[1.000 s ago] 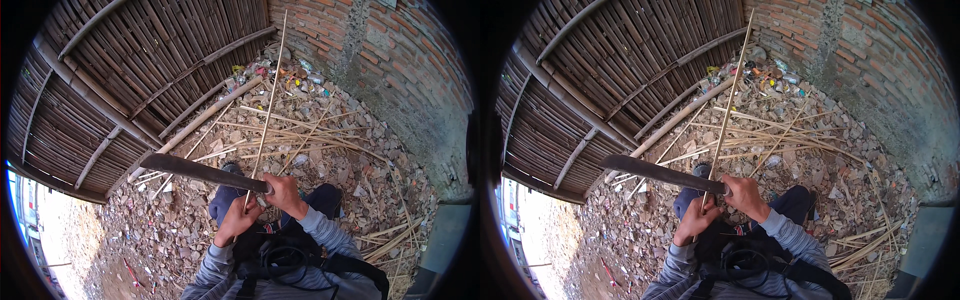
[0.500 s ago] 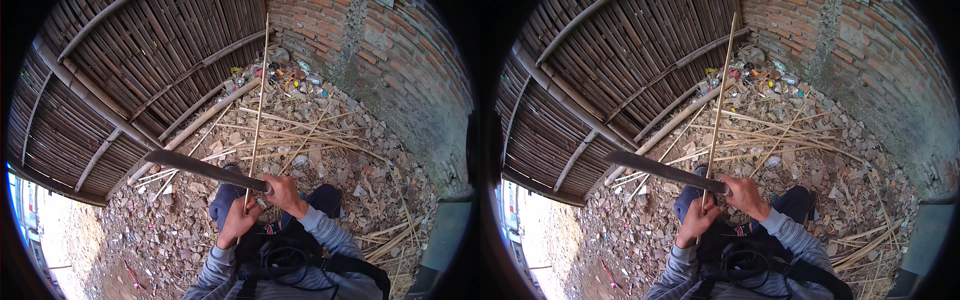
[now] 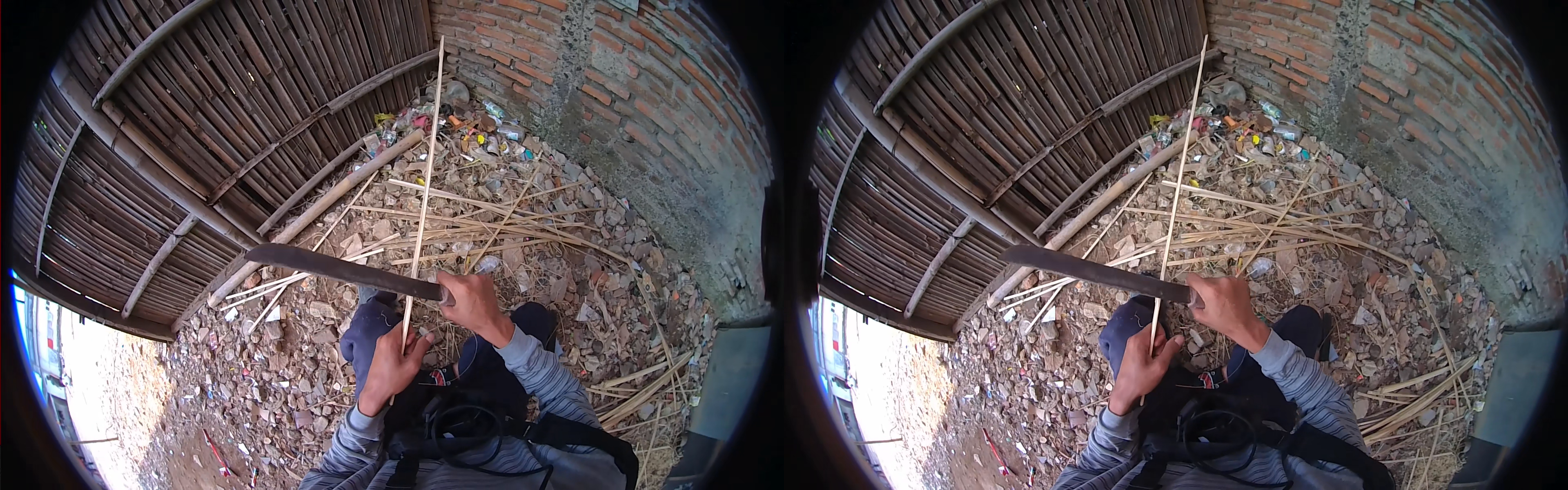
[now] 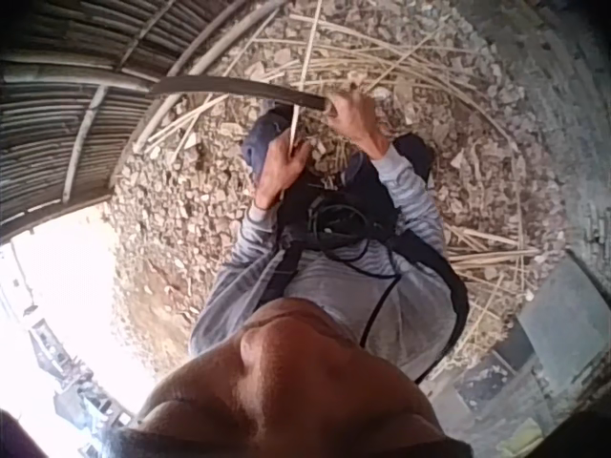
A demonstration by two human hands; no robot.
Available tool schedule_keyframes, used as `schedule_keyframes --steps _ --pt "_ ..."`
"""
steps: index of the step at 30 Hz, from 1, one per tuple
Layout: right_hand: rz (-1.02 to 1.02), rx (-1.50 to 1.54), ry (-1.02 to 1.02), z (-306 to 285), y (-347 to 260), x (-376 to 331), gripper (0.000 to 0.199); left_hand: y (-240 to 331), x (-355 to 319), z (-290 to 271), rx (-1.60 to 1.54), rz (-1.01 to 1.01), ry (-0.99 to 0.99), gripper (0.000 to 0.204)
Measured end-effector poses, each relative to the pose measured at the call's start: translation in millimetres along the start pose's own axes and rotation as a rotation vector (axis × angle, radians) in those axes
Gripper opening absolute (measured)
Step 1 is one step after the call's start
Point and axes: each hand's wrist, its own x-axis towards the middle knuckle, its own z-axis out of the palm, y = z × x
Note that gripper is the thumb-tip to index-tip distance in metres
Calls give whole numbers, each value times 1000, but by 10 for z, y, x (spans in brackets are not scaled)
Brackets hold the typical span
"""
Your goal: The person splits bamboo strips lengthwise and shaves the wood using a machete.
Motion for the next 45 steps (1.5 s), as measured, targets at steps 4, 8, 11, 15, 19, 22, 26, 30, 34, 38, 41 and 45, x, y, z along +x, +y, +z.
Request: schedule_keyframes --steps 4,8,11,15,19,22,26,30,34,38,41,45 --pt "-100 66 -10 -68 -103 -99 26 51 10 57 -146 47 -2 37" --pt "-18 79 -7 -60 -1 -105 25 22 11 -55 -138 -13 -103 38" --pt "39 148 23 -101 -39 -92 27 -99 24 -76 -49 -26 -97 34" --pt "-51 228 62 -207 -82 -125 15 15 29 -60 -34 -24 -73 31" --pt "39 144 -14 10 59 -132 17 59 -6 -94 96 50 -69 27" --pt "4 136 6 25 53 -112 20 101 -37 -141 61 24 -91 26" --pt "-50 193 9 56 -2 -103 23 89 -40 -151 3 -14 -84 27" --pt "-30 158 -10 129 166 -3 29 63 -7 -180 30 -4 -76 27" --pt "69 208 -16 175 77 -77 29 -40 -62 -163 32 33 -53 27" --pt "-79 158 -5 153 92 -77 26 -2 -31 -151 -8 5 -55 27" --pt "5 134 -6 87 185 28 24 57 -57 -175 78 62 -63 26" --pt "78 152 82 98 197 71 26 -3 -65 -100 86 61 -41 25"
